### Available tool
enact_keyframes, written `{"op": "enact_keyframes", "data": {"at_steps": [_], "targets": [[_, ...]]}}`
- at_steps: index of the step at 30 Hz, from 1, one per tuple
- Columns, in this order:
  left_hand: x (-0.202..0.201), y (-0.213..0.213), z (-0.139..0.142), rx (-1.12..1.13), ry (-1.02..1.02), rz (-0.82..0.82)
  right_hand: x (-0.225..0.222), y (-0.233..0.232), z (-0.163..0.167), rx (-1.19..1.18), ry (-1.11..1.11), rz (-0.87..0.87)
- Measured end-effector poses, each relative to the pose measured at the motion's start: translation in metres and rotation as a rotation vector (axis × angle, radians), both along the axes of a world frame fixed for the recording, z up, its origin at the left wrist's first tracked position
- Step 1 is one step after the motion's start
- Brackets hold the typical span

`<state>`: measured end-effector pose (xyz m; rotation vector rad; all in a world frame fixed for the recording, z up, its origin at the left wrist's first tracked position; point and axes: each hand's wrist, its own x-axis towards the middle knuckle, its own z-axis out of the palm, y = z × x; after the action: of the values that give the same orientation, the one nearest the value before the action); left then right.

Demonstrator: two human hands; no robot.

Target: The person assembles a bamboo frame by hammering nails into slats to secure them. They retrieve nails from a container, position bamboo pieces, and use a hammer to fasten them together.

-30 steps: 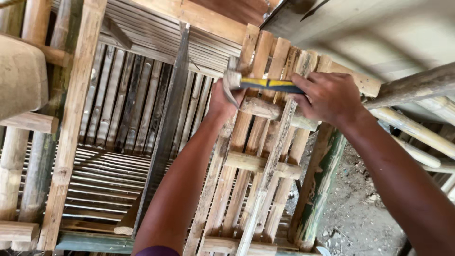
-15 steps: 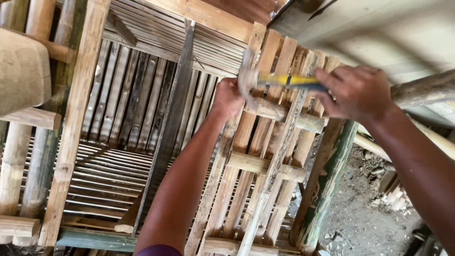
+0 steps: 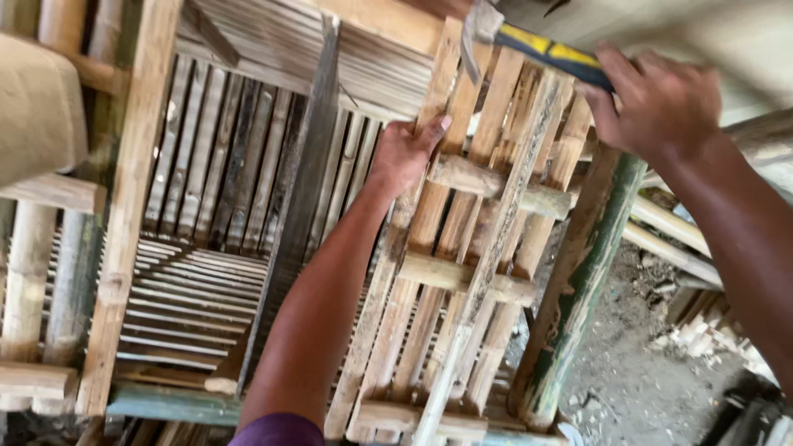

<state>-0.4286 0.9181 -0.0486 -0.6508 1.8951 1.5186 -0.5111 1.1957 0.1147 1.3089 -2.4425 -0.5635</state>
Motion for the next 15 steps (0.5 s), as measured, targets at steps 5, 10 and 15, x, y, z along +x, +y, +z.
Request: {"op": "enact_keyframes", "data": {"at_steps": [5, 10, 15], "targets": [[-0.007, 0.006, -0.013, 0.888, -0.033, 0.627, 0.007, 0.005, -0.004, -0.097, -0.311, 0.351], [-0.003, 0.007, -0.013, 0.357, 0.223, 0.302, 0.013, 0.000, -0.034, 0.034, -0.076, 0.081], [-0.001, 0.003, -0.001, 0.197, 0.021, 0.291, 0.023, 0.000, -0.033, -0.077, -0.186, 0.373]]}}
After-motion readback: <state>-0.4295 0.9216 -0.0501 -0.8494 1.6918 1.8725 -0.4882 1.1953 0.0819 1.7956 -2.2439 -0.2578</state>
